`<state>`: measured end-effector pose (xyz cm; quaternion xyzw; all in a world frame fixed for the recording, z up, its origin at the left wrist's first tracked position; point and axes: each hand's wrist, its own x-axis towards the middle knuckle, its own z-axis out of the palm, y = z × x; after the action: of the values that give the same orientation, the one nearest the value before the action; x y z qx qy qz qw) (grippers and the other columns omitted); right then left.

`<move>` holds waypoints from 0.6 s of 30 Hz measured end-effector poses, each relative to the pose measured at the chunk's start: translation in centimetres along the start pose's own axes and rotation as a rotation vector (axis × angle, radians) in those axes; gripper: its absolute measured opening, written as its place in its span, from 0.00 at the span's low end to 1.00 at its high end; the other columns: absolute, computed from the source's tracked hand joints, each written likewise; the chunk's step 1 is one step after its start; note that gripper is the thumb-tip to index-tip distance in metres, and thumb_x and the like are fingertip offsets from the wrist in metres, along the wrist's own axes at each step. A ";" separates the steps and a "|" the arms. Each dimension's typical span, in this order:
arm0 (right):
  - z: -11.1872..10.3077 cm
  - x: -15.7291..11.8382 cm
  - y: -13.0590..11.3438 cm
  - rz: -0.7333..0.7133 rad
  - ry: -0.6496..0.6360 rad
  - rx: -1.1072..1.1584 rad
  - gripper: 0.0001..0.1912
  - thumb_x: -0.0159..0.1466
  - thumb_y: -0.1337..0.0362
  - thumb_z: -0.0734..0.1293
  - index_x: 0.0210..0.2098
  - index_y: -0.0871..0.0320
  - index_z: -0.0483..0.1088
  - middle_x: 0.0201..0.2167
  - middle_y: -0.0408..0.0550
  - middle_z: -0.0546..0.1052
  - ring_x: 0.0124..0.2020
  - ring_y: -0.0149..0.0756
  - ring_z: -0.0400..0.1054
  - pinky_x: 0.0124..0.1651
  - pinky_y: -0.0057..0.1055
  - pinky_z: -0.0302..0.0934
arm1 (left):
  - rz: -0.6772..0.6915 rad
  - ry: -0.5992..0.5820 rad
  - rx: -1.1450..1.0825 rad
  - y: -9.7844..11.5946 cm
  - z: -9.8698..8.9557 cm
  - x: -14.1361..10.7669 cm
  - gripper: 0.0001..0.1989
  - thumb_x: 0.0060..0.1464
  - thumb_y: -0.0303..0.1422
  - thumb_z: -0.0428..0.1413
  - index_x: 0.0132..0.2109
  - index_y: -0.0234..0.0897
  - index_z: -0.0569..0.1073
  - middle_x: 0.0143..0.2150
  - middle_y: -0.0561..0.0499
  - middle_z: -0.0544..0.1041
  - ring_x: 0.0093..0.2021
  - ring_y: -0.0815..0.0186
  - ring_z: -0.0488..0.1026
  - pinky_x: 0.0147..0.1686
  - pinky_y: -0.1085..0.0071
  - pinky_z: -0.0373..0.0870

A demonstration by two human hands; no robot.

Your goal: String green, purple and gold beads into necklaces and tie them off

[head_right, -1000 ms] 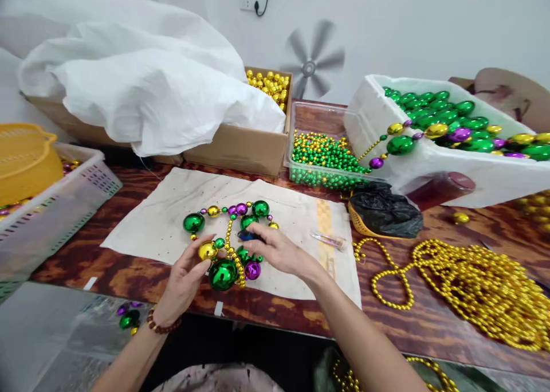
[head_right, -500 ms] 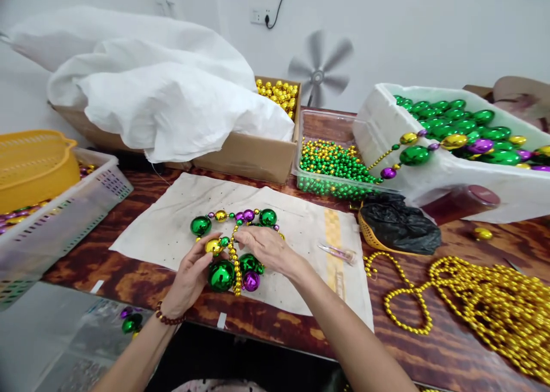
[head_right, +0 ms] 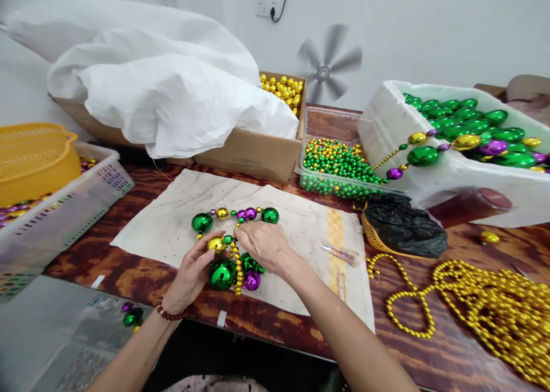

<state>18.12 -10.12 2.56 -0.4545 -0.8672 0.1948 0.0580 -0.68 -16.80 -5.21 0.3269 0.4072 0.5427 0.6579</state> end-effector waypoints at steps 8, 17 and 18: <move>0.1 0.0 0.1 -0.016 -0.007 -0.124 0.19 0.75 0.62 0.53 0.35 0.59 0.70 0.34 0.47 0.76 0.37 0.34 0.67 0.35 0.31 0.46 | -0.023 0.009 -0.015 0.0 0.0 0.2 0.21 0.54 0.38 0.64 0.55 0.42 0.76 0.53 0.47 0.77 0.40 0.66 0.76 0.42 0.72 0.71; 0.3 0.1 0.4 -0.023 0.014 -0.126 0.18 0.75 0.62 0.53 0.36 0.59 0.71 0.35 0.47 0.76 0.38 0.35 0.67 0.35 0.31 0.46 | -0.039 0.016 -0.023 0.3 0.3 0.2 0.21 0.52 0.38 0.65 0.54 0.40 0.77 0.46 0.48 0.78 0.39 0.66 0.76 0.41 0.72 0.71; 0.3 0.1 0.4 -0.024 0.010 -0.129 0.18 0.75 0.62 0.53 0.36 0.59 0.71 0.35 0.48 0.76 0.39 0.35 0.67 0.35 0.31 0.46 | -0.036 0.017 -0.022 0.3 0.3 0.2 0.21 0.52 0.38 0.65 0.54 0.40 0.77 0.46 0.47 0.78 0.39 0.65 0.76 0.41 0.72 0.71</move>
<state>18.32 -9.94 2.13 -0.4481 -0.8829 0.1356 0.0355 -0.55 -16.51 -4.83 0.3079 0.4125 0.5379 0.6676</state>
